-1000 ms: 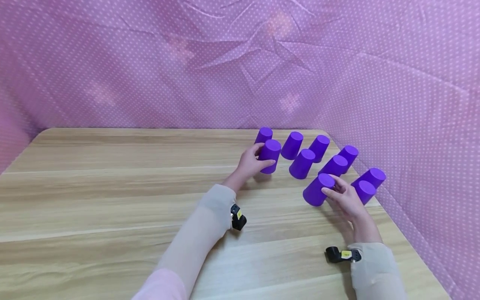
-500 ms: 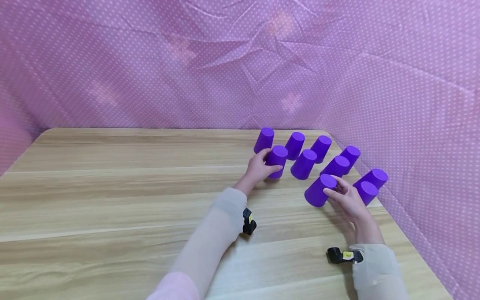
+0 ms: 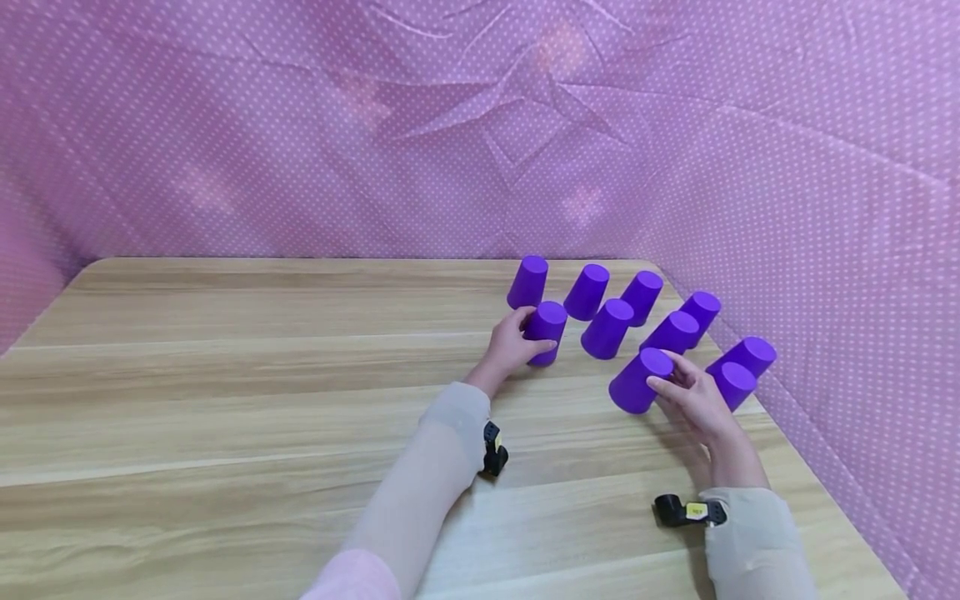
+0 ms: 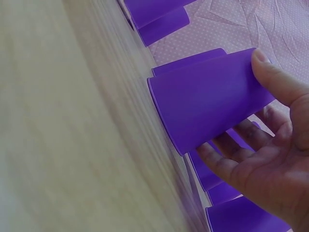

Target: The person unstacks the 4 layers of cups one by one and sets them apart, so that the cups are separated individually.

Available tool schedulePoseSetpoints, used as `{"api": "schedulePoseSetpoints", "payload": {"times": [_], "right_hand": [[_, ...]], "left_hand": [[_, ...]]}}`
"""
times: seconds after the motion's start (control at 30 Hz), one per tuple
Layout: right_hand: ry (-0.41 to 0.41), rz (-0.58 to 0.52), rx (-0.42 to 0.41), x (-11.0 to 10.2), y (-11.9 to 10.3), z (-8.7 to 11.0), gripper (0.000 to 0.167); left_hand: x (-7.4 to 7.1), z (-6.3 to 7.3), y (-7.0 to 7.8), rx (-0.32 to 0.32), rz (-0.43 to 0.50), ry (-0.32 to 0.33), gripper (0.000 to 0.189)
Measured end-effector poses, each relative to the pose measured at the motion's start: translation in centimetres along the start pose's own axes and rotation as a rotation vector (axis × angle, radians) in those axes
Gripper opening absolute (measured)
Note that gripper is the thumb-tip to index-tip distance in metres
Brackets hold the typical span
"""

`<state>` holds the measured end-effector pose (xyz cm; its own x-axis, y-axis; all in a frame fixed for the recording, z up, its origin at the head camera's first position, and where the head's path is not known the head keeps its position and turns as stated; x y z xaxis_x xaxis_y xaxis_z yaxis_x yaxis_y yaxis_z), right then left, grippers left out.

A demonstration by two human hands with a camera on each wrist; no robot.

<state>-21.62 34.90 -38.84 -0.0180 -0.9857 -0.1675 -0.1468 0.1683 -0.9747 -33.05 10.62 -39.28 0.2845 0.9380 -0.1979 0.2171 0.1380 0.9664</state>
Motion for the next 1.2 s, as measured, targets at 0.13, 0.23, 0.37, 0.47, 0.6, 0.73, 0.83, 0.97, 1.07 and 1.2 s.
{"api": "schedulePoseSetpoints", "payload": {"times": [0.13,0.23,0.37,0.47,0.6,0.73,0.83,0.97,1.07,1.2], "right_hand": [[-0.003,0.007,-0.002,0.03,-0.07,0.04,0.033],[-0.003,0.007,-0.003,0.04,-0.08,0.02,0.033],[0.000,0.014,0.002,0.01,0.00,-0.03,0.033],[0.005,0.018,0.019,-0.02,0.08,-0.02,0.033],[0.008,0.018,0.041,-0.05,0.15,0.06,0.033],[0.009,0.017,0.053,-0.02,0.14,0.02,0.033],[0.008,0.020,0.068,0.06,0.10,-0.13,0.034],[0.002,0.011,0.077,0.11,0.12,-0.26,0.035],[0.001,-0.004,0.077,0.02,0.10,-0.12,0.034],[0.004,-0.010,0.084,-0.09,-0.02,0.09,0.034]], "left_hand": [[0.09,0.17,0.00,0.004,-0.008,-0.025,0.059],[0.27,0.35,0.09,0.001,-0.002,-0.037,0.060],[0.56,0.47,0.08,-0.005,0.010,-0.049,0.061],[0.69,0.51,0.10,-0.004,0.008,-0.050,0.060],[0.76,0.55,0.19,-0.002,0.006,-0.048,0.058],[0.76,0.56,0.18,-0.002,0.013,-0.052,0.058],[0.63,0.57,0.19,0.003,0.015,-0.051,0.058],[0.46,0.63,0.23,0.009,0.020,-0.046,0.058],[0.60,0.66,0.19,0.005,0.024,-0.051,0.058],[0.86,0.69,0.21,-0.002,0.025,-0.059,0.059]]}}
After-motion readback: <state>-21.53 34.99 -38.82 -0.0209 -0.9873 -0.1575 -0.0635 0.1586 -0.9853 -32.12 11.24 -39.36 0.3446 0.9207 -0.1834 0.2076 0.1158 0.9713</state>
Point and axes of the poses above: each hand's wrist, its own z-axis away from the middle knuckle, its own x-axis out of the palm, y = z × x, the point moved 3 cm from there along -z, towards the middle knuckle, and after that the axes turned 6 degrees about z, right-handed, at the moved point
